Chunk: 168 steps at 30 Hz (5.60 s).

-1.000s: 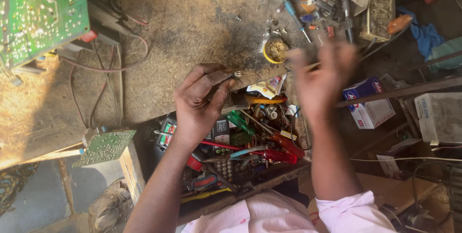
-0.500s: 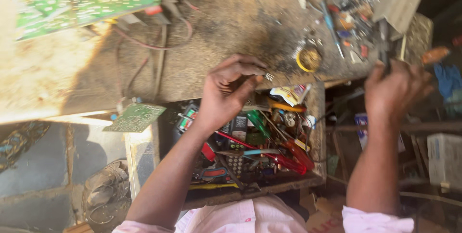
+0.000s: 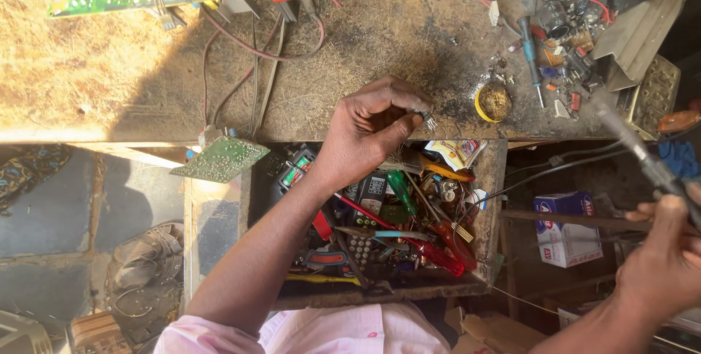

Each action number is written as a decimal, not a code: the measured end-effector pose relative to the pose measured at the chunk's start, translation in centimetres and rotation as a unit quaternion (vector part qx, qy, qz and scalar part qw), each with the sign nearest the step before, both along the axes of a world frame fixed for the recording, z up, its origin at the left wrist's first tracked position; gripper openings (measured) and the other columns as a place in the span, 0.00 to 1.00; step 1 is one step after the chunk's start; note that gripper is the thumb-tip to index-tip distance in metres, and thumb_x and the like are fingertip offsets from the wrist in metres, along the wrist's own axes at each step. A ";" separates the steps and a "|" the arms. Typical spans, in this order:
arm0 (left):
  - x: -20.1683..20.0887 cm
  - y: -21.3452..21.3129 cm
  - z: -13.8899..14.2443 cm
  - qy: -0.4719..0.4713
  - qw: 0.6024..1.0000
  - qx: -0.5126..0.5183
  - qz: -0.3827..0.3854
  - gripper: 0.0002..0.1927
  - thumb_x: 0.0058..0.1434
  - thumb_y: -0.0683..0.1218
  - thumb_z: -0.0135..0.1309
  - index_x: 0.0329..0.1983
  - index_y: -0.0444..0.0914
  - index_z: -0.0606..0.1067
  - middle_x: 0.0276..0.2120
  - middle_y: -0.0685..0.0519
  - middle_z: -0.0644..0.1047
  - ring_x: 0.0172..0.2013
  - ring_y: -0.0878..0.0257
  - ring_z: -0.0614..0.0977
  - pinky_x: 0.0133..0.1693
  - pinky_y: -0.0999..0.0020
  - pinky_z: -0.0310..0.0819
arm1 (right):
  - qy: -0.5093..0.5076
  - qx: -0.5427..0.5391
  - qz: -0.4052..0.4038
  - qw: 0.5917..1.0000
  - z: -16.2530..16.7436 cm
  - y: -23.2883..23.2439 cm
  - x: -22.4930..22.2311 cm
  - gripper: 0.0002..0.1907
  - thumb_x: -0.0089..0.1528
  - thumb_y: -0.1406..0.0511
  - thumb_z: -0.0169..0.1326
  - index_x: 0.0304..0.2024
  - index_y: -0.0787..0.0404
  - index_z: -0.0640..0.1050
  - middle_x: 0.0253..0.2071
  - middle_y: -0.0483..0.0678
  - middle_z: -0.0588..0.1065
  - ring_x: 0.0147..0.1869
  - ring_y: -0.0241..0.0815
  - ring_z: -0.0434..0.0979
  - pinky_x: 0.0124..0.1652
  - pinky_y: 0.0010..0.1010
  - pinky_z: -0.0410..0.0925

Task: The person solders small electronic components onto a green circuit board using a soldering iron and solder wire. They use pliers to trim leads and adjust component placement. The person repeatedly applies solder to specific points on the board while holding it steady with one hand.

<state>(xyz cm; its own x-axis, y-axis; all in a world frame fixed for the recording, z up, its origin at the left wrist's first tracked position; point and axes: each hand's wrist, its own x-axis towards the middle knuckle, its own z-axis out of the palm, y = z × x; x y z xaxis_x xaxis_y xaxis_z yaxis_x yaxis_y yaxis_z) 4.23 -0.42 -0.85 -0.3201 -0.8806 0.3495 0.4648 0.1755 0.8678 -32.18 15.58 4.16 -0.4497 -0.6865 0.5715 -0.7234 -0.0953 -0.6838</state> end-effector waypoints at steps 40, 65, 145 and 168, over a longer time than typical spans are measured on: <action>-0.7 0.2 -1.0 -0.059 0.991 -0.063 0.104 0.07 0.68 0.38 0.60 0.49 0.34 0.81 0.35 0.57 0.73 0.34 0.74 0.75 0.35 0.76 0.71 | 0.034 -0.018 0.301 0.953 0.9 -2.3 5.9 0.08 0.71 0.78 0.62 0.50 0.73 0.76 0.46 0.61 0.78 0.46 0.46 0.85 0.44 0.31 0.83; -0.6 0.2 -0.9 -0.098 0.978 -0.113 0.145 0.09 0.65 0.36 0.60 0.49 0.34 0.81 0.31 0.55 0.69 0.33 0.68 0.72 0.36 0.70 0.69 | 0.266 0.004 0.254 0.930 2.3 -1.6 7.2 0.10 0.70 0.73 0.68 0.49 0.71 0.79 0.47 0.60 0.79 0.51 0.50 0.85 0.45 0.29 0.81; -0.8 0.1 -0.6 -0.087 0.979 -0.107 0.147 0.09 0.67 0.36 0.59 0.50 0.33 0.80 0.33 0.54 0.70 0.35 0.66 0.72 0.37 0.69 0.69 | 0.226 -0.032 0.268 0.936 0.7 -1.4 7.2 0.11 0.70 0.73 0.66 0.52 0.69 0.78 0.46 0.61 0.78 0.51 0.50 0.86 0.44 0.30 0.80; -1.1 0.0 -0.4 -0.106 0.970 -0.132 0.172 0.09 0.66 0.36 0.61 0.49 0.33 0.80 0.32 0.54 0.70 0.34 0.65 0.71 0.37 0.70 0.67 | 0.261 -0.014 0.245 0.934 1.4 -1.1 7.7 0.09 0.74 0.70 0.67 0.51 0.68 0.79 0.47 0.58 0.80 0.49 0.45 0.86 0.44 0.27 0.80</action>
<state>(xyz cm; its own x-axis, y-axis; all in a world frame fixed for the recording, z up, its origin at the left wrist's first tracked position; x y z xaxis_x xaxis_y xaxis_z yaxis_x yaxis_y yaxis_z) 3.17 -0.39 -1.30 -0.1127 -0.8369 0.5357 0.1552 0.5177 0.8414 -24.51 14.52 5.61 0.2579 -0.7189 0.6454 -0.8226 -0.5138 -0.2436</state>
